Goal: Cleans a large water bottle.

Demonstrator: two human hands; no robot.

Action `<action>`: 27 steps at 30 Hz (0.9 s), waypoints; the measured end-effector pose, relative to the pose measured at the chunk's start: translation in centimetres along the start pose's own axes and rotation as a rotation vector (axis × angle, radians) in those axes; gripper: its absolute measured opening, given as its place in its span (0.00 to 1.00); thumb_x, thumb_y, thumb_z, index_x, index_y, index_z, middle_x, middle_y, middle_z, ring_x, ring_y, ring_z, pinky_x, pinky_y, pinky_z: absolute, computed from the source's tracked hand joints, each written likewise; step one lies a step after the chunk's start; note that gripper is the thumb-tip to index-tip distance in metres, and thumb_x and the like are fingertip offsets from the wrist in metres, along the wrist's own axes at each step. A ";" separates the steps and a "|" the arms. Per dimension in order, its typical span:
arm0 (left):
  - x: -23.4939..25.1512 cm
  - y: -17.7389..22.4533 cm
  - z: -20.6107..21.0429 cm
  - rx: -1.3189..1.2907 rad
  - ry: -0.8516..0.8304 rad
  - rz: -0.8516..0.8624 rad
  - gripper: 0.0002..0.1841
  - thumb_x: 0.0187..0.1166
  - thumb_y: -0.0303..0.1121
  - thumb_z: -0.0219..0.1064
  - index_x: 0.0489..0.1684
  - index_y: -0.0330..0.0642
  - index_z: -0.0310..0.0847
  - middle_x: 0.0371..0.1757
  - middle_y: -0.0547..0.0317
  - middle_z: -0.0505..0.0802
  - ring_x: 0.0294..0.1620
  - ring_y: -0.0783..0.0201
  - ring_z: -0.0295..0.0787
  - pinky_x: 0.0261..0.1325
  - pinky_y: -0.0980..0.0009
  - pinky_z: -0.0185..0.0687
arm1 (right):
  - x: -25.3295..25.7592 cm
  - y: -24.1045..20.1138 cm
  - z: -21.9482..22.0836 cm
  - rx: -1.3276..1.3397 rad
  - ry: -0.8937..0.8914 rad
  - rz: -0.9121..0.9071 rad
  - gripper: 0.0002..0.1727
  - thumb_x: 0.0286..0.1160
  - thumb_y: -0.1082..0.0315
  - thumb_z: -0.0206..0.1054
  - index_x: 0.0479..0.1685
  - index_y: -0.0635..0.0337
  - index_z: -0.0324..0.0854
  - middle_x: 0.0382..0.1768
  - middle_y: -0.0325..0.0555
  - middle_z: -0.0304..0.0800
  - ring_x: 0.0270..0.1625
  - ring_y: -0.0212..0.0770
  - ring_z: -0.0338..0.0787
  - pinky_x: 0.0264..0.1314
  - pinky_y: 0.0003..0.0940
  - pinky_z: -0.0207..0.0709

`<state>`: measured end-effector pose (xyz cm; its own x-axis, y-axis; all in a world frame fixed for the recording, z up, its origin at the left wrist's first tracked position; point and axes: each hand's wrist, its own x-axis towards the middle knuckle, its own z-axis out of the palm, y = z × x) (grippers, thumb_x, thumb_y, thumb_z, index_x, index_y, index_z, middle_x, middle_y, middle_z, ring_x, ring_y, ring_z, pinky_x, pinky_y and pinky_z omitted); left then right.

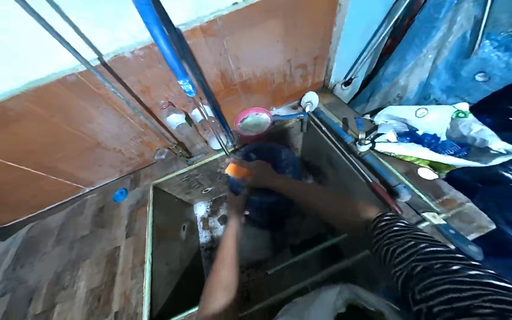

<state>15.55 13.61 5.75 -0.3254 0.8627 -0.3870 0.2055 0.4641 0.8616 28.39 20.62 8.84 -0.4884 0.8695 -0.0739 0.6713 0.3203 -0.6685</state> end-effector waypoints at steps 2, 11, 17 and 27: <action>1.5 0.2 -2.9 0.072 0.037 -0.024 0.32 0.83 0.41 0.70 0.84 0.38 0.64 0.66 0.34 0.85 0.59 0.44 0.86 0.54 0.47 0.84 | -4.2 0.8 -1.0 -0.060 -0.139 0.006 0.39 0.84 0.58 0.66 0.95 0.35 0.54 0.65 0.68 0.86 0.67 0.71 0.86 0.69 0.71 0.73; 3.7 3.9 0.7 0.595 -0.234 0.281 0.33 0.82 0.45 0.70 0.80 0.30 0.68 0.69 0.30 0.84 0.72 0.39 0.81 0.76 0.43 0.72 | -2.7 3.0 -1.3 -0.066 0.241 0.111 0.39 0.82 0.63 0.66 0.94 0.40 0.57 0.68 0.66 0.85 0.61 0.68 0.90 0.60 0.67 0.80; 0.5 -0.3 0.4 0.278 0.014 0.181 0.51 0.68 0.44 0.82 0.87 0.30 0.54 0.75 0.30 0.79 0.75 0.43 0.79 0.77 0.47 0.74 | 0.3 4.4 -2.4 -0.109 0.231 0.139 0.38 0.84 0.58 0.65 0.94 0.35 0.57 0.67 0.63 0.86 0.61 0.66 0.90 0.60 0.68 0.81; -1.4 -1.8 0.7 0.123 0.072 0.173 0.47 0.74 0.33 0.77 0.89 0.28 0.47 0.75 0.28 0.78 0.69 0.44 0.82 0.71 0.50 0.80 | 1.8 0.0 1.5 -0.061 0.138 -0.058 0.36 0.82 0.60 0.66 0.91 0.48 0.61 0.75 0.62 0.81 0.67 0.66 0.87 0.64 0.69 0.78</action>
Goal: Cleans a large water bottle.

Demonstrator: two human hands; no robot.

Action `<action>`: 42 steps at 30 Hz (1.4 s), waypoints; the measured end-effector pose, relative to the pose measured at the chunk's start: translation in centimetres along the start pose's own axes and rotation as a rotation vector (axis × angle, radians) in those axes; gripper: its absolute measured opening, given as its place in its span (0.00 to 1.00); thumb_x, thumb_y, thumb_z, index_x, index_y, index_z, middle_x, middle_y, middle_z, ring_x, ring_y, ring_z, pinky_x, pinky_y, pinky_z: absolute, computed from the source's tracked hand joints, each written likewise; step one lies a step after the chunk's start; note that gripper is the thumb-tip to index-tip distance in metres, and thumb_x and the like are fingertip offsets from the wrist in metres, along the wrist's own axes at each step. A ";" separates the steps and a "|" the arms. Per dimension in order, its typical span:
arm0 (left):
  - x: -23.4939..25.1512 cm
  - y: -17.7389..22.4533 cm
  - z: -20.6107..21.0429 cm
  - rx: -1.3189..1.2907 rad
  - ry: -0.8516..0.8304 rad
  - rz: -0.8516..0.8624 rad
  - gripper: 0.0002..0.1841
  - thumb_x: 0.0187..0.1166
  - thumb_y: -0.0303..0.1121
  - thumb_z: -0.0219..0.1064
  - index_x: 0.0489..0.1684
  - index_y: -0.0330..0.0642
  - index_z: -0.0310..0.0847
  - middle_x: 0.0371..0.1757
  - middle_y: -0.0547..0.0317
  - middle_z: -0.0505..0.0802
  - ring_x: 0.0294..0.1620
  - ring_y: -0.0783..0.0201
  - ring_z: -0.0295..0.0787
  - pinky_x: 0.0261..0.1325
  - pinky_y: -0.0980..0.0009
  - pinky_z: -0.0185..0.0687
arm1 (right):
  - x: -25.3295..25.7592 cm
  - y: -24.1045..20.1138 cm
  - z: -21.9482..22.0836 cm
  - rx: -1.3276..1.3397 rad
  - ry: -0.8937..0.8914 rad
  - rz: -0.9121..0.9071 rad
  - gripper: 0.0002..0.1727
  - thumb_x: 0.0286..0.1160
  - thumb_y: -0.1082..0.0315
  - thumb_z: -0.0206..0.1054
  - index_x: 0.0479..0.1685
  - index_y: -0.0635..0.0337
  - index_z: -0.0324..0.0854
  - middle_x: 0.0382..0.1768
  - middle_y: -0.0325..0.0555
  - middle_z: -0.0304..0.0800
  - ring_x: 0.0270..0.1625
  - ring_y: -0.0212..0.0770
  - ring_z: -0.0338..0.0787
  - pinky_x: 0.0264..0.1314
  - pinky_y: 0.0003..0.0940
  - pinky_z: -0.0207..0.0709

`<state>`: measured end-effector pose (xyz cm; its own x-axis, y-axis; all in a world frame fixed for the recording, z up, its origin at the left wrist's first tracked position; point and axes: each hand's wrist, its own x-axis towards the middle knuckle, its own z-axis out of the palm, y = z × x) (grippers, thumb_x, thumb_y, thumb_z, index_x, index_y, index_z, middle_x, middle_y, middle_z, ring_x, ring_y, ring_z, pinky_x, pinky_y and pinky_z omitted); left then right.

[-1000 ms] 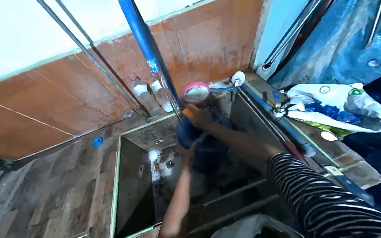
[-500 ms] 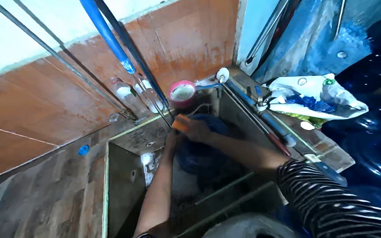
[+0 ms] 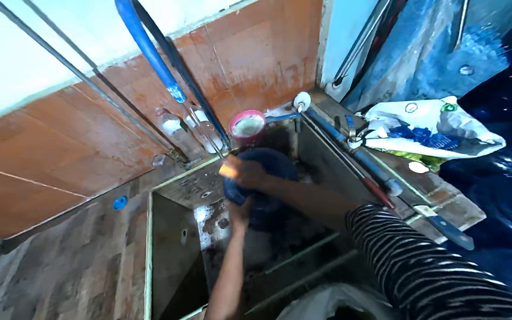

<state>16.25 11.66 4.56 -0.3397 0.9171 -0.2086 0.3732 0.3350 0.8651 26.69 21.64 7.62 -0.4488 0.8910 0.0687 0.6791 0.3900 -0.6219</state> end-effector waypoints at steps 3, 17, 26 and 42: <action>0.9 1.1 -3.0 0.107 -0.135 -0.161 0.36 0.82 0.32 0.69 0.89 0.38 0.53 0.70 0.33 0.81 0.56 0.46 0.85 0.51 0.50 0.85 | -4.8 -1.6 -0.5 0.093 -0.219 -0.026 0.38 0.84 0.60 0.66 0.94 0.36 0.56 0.68 0.65 0.86 0.67 0.70 0.86 0.68 0.72 0.74; 5.3 0.8 -2.5 0.863 0.019 0.423 0.27 0.94 0.45 0.47 0.79 0.33 0.75 0.75 0.28 0.81 0.78 0.30 0.74 0.81 0.33 0.59 | -10.3 6.0 -2.8 0.544 -0.097 0.323 0.42 0.81 0.58 0.71 0.94 0.49 0.55 0.80 0.63 0.75 0.80 0.59 0.78 0.83 0.57 0.69; 2.1 3.4 1.7 0.706 0.083 0.072 0.37 0.84 0.54 0.63 0.80 0.28 0.69 0.84 0.27 0.68 0.85 0.33 0.65 0.79 0.39 0.68 | 1.9 -0.4 -3.1 0.112 -0.154 0.173 0.39 0.80 0.60 0.68 0.93 0.41 0.58 0.64 0.65 0.88 0.65 0.69 0.87 0.64 0.71 0.77; -2.7 -0.7 1.0 0.781 -0.236 0.616 0.25 0.90 0.49 0.54 0.74 0.44 0.82 0.77 0.47 0.84 0.84 0.44 0.72 0.88 0.37 0.49 | 1.6 -2.1 2.4 -0.118 -0.111 -0.252 0.33 0.81 0.60 0.66 0.88 0.49 0.69 0.68 0.64 0.86 0.64 0.65 0.89 0.63 0.67 0.80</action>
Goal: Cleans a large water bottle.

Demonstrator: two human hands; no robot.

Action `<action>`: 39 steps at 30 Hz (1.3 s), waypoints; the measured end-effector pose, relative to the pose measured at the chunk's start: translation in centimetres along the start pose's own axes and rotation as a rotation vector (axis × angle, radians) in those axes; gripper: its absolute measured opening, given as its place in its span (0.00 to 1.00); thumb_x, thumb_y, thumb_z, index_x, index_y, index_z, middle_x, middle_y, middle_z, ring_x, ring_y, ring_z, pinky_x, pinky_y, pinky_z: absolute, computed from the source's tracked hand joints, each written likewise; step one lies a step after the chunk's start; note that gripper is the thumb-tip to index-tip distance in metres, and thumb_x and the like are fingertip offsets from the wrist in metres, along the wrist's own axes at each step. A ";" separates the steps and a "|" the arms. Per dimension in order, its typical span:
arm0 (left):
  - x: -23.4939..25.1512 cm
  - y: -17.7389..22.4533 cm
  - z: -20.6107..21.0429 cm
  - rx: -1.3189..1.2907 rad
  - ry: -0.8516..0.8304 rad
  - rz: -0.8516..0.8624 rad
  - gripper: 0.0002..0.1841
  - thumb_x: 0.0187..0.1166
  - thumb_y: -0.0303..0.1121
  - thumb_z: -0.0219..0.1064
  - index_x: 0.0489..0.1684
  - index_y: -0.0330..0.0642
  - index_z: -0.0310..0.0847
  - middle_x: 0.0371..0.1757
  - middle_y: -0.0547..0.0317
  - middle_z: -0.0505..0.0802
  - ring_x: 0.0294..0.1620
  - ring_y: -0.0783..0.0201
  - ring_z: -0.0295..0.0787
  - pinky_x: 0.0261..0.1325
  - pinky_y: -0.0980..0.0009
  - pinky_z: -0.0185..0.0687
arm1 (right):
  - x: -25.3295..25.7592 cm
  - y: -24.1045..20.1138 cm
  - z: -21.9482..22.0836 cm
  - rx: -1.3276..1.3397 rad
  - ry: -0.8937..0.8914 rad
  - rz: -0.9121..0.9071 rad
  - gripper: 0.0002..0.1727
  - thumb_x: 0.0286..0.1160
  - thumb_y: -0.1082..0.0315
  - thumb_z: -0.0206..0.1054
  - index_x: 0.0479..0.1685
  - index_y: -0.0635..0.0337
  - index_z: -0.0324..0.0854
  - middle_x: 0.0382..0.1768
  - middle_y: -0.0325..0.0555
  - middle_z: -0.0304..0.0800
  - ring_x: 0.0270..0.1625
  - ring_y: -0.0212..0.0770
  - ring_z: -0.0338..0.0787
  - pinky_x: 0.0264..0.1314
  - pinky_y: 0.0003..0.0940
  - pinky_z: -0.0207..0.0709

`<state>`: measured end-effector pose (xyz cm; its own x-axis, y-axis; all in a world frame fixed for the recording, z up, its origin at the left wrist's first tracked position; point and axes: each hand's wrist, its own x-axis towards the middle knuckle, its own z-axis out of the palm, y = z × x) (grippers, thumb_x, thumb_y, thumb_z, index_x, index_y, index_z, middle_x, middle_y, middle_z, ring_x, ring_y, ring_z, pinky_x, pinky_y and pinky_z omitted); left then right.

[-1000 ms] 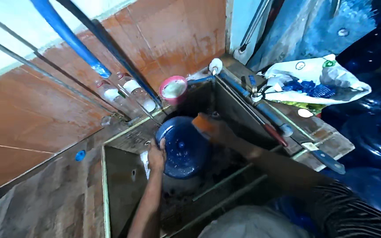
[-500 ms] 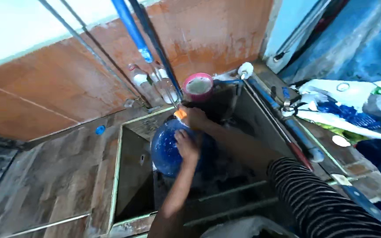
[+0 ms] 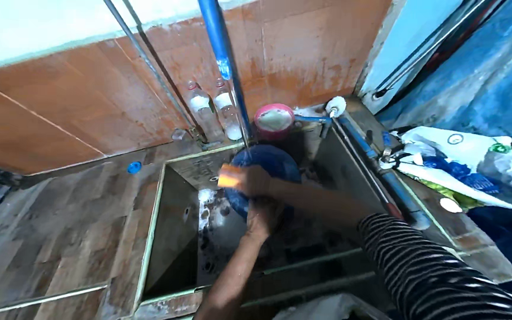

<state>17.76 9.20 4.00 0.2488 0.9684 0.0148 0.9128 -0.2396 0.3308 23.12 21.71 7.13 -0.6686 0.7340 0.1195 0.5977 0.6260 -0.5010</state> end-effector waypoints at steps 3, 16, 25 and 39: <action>-0.9 -1.0 1.3 -0.054 0.163 0.069 0.23 0.89 0.40 0.54 0.77 0.41 0.80 0.81 0.43 0.80 0.85 0.40 0.71 0.88 0.37 0.52 | 0.1 0.8 -2.2 0.061 -0.093 0.167 0.30 0.84 0.60 0.65 0.86 0.52 0.70 0.64 0.66 0.88 0.64 0.67 0.88 0.66 0.69 0.77; 2.9 -1.8 -0.7 -0.644 0.318 -0.572 0.37 0.87 0.39 0.65 0.88 0.27 0.50 0.80 0.28 0.74 0.81 0.41 0.73 0.84 0.48 0.67 | -5.8 4.7 -4.0 -0.032 0.148 0.296 0.37 0.81 0.66 0.65 0.92 0.46 0.61 0.79 0.63 0.76 0.66 0.66 0.87 0.62 0.66 0.81; 5.3 -5.9 -3.4 -0.225 0.193 -0.516 0.29 0.94 0.41 0.51 0.90 0.36 0.59 0.79 0.27 0.76 0.76 0.32 0.77 0.77 0.39 0.71 | -10.2 9.6 -8.9 0.173 0.041 0.402 0.39 0.83 0.56 0.69 0.94 0.34 0.57 0.64 0.67 0.88 0.63 0.71 0.88 0.65 0.72 0.75; 11.3 -6.9 -1.8 -0.151 0.406 -0.467 0.28 0.92 0.42 0.48 0.84 0.30 0.67 0.87 0.23 0.62 0.90 0.28 0.52 0.88 0.32 0.41 | -4.0 6.6 0.1 0.831 0.262 0.375 0.41 0.78 0.63 0.74 0.91 0.54 0.61 0.74 0.66 0.82 0.74 0.62 0.84 0.78 0.60 0.74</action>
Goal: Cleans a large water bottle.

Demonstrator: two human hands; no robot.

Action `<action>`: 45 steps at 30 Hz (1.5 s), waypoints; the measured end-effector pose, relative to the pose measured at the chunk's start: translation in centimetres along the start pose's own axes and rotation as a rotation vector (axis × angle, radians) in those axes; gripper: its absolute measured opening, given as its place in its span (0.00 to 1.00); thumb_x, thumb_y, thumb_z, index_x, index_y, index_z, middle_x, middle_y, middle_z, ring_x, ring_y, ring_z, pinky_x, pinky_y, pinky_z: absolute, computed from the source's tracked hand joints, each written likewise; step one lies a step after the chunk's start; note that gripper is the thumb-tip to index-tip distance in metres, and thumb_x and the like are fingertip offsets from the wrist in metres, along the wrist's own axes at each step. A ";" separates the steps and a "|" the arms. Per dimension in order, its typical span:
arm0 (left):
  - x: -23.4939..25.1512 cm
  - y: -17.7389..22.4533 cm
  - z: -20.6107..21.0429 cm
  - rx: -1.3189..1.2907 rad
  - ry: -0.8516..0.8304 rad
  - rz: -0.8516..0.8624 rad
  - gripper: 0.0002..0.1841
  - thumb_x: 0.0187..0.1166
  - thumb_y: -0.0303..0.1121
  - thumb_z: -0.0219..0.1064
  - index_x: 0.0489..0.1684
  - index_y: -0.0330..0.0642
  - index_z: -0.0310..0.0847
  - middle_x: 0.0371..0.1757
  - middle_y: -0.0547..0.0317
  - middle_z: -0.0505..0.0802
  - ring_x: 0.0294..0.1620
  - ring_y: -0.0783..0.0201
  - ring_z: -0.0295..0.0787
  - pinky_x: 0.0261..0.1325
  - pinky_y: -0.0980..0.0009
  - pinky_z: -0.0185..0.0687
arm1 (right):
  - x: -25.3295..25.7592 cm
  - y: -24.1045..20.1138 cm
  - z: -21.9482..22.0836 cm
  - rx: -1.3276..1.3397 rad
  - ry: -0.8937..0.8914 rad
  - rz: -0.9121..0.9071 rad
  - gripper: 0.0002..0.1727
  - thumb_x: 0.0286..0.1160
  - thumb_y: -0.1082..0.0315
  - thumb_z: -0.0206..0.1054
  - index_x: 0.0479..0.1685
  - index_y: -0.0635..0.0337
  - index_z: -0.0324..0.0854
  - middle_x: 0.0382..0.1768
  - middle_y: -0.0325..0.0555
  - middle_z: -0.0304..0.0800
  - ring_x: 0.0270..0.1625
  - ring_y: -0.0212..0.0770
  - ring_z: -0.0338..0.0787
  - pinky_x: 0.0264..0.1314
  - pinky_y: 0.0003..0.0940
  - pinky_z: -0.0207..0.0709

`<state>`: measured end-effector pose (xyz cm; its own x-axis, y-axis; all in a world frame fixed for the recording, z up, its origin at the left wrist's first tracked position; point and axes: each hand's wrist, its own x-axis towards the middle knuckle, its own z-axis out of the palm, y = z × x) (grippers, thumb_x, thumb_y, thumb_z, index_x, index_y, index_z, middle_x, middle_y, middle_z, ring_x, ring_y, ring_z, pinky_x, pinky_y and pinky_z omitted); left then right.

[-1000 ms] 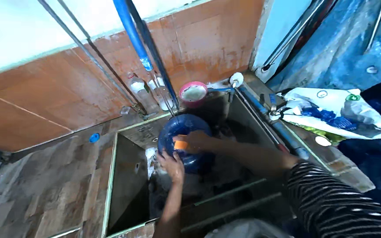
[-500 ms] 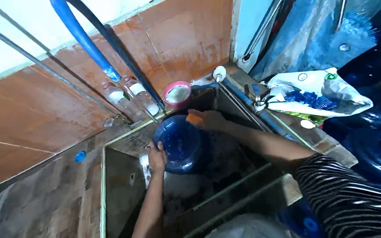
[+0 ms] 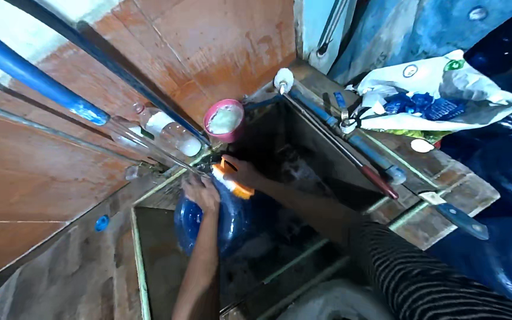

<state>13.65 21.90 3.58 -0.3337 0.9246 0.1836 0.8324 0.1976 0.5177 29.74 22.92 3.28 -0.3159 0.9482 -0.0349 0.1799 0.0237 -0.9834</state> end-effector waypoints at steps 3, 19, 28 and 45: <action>0.0 0.4 -0.2 0.061 -0.007 -0.226 0.33 0.92 0.46 0.49 0.88 0.30 0.59 0.91 0.23 0.53 0.94 0.29 0.39 0.87 0.28 0.36 | -2.4 -1.2 0.7 -0.035 -0.037 0.036 0.41 0.81 0.60 0.70 0.94 0.49 0.58 0.73 0.63 0.83 0.74 0.58 0.84 0.79 0.57 0.73; -7.3 -1.8 -3.0 -0.130 -0.171 0.060 0.57 0.65 0.48 0.77 0.91 0.25 0.45 0.94 0.28 0.43 0.94 0.31 0.40 0.89 0.32 0.39 | -12.2 2.5 -8.1 -0.615 -0.022 0.197 0.24 0.88 0.57 0.59 0.75 0.60 0.81 0.82 0.67 0.71 0.80 0.65 0.76 0.83 0.60 0.67; -14.8 -1.2 -3.3 -0.009 -0.400 0.355 0.55 0.64 0.41 0.81 0.92 0.29 0.49 0.94 0.34 0.52 0.95 0.39 0.43 0.93 0.41 0.38 | -6.8 1.5 -27.0 -1.077 0.431 0.141 0.23 0.89 0.64 0.59 0.75 0.71 0.77 0.80 0.76 0.70 0.80 0.78 0.72 0.78 0.78 0.62; -13.5 2.6 -0.2 0.065 -0.378 0.759 0.20 0.89 0.39 0.55 0.70 0.46 0.87 0.78 0.47 0.85 0.83 0.44 0.75 0.88 0.38 0.55 | -1.8 -1.8 -10.1 -0.927 -0.146 -0.401 0.30 0.83 0.51 0.66 0.79 0.58 0.78 0.82 0.61 0.73 0.86 0.61 0.70 0.87 0.61 0.60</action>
<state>20.27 9.90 2.59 0.4862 0.8582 0.1644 0.7982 -0.5127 0.3161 39.40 24.42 6.95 -0.6111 0.7697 0.1846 0.6665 0.6262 -0.4046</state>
